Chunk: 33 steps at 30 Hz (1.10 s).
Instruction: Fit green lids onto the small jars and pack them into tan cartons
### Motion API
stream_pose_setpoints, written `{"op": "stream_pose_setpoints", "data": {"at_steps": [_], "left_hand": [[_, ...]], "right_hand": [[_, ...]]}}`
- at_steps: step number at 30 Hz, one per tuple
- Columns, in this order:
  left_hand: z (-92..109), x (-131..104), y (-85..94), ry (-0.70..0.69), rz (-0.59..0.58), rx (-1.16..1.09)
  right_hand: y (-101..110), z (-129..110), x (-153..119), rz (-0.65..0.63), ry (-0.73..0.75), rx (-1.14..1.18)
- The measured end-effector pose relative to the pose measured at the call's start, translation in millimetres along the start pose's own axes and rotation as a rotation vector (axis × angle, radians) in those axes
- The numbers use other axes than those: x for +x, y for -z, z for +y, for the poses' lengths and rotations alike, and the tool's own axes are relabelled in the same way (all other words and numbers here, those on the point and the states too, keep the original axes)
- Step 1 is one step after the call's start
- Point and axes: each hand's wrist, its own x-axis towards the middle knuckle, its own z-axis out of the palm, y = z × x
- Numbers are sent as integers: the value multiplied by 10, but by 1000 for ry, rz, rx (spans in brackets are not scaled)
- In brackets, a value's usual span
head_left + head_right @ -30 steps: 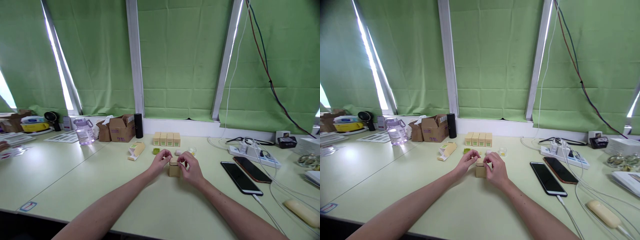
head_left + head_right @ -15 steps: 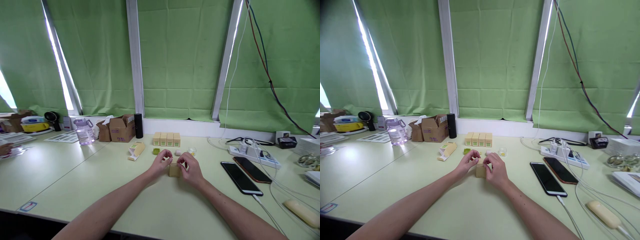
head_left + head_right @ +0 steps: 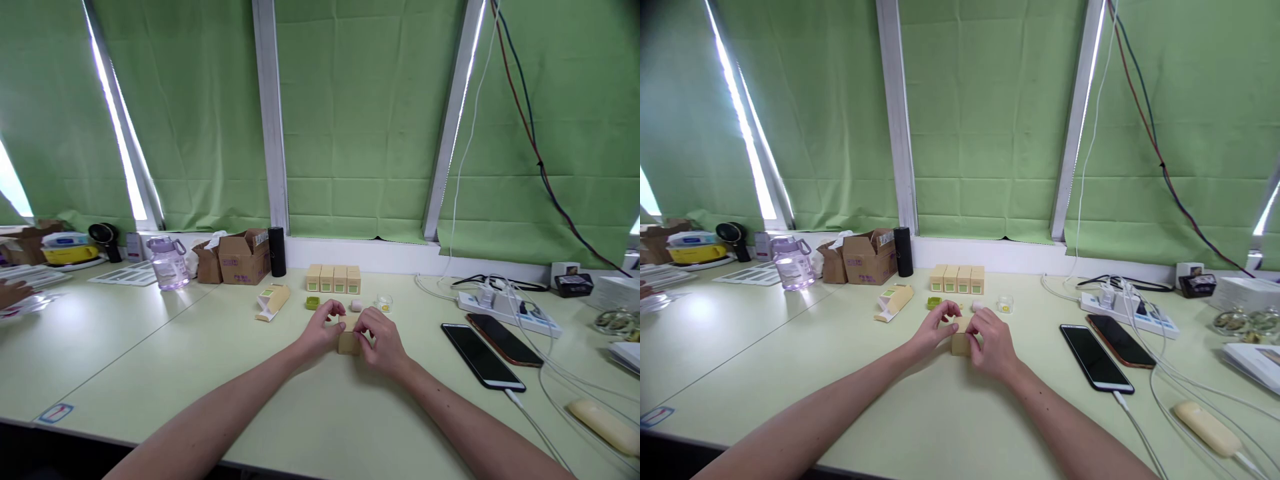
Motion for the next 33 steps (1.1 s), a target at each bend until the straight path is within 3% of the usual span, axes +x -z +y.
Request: {"op": "stream_pose_setpoints", "data": {"at_steps": [8,14,16,20,24,27,31,33], "left_hand": [[27,-22,5,-17,22,37],[-17,23,19,48,156,10],[-44,43,16,75,204,47],[-89,66,12,67,264,131],[-120,69,11,53,236,135],[-104,58,9,51,216,112],[-28,34,13,99,183,54],[-3,29,21,110,181,51]], "right_hand": [[42,51,17,-45,8,-46],[48,257,36,85,-317,-132],[56,312,37,108,-363,-97],[85,301,24,73,-288,4],[90,201,5,14,-152,11],[59,182,3,-43,-143,-50],[1,290,-1,4,-333,-180],[-17,365,-11,-37,-448,-220]]}}
